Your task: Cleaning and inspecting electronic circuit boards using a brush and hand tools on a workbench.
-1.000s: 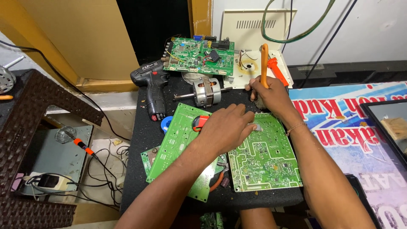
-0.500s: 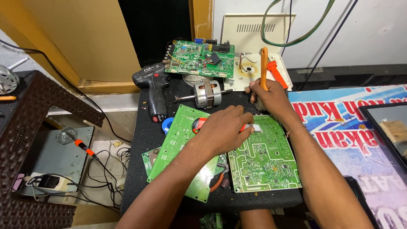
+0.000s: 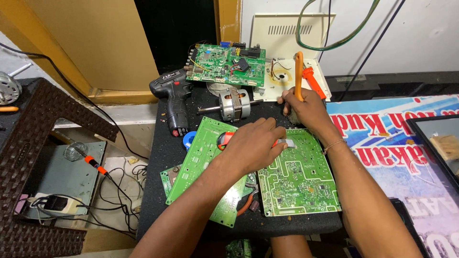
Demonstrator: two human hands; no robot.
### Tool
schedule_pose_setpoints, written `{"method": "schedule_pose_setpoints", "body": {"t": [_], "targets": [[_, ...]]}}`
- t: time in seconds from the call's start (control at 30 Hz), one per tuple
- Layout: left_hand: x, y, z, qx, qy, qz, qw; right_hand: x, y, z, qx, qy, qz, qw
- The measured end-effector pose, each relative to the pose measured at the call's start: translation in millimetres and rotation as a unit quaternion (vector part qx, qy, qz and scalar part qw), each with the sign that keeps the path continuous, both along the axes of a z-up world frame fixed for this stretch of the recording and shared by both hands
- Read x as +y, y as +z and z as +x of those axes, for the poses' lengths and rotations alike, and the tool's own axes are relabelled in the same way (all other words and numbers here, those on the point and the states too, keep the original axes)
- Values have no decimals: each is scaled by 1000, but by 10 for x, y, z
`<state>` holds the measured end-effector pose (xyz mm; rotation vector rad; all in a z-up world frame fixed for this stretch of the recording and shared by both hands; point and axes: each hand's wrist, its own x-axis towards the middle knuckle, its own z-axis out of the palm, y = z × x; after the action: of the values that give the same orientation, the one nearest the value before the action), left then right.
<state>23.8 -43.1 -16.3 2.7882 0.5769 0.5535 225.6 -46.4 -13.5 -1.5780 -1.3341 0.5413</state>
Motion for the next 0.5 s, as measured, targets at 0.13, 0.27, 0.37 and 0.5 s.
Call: {"method": "schedule_pose_setpoints", "body": {"t": [0.13, 0.27, 0.37, 0.5], "targets": [[10, -37, 10, -5, -3, 2, 1000, -3, -4, 0, -3, 3, 0, 1000], [15, -50, 15, -7, -4, 7, 1000, -2, 2, 6, -4, 3, -1, 1000], [9, -27, 7, -6, -6, 8, 1000, -2, -16, 9, -4, 2, 3, 1000], [17, -58, 12, -14, -7, 11, 1000, -38, 29, -31, -6, 1, 0, 1000]]}}
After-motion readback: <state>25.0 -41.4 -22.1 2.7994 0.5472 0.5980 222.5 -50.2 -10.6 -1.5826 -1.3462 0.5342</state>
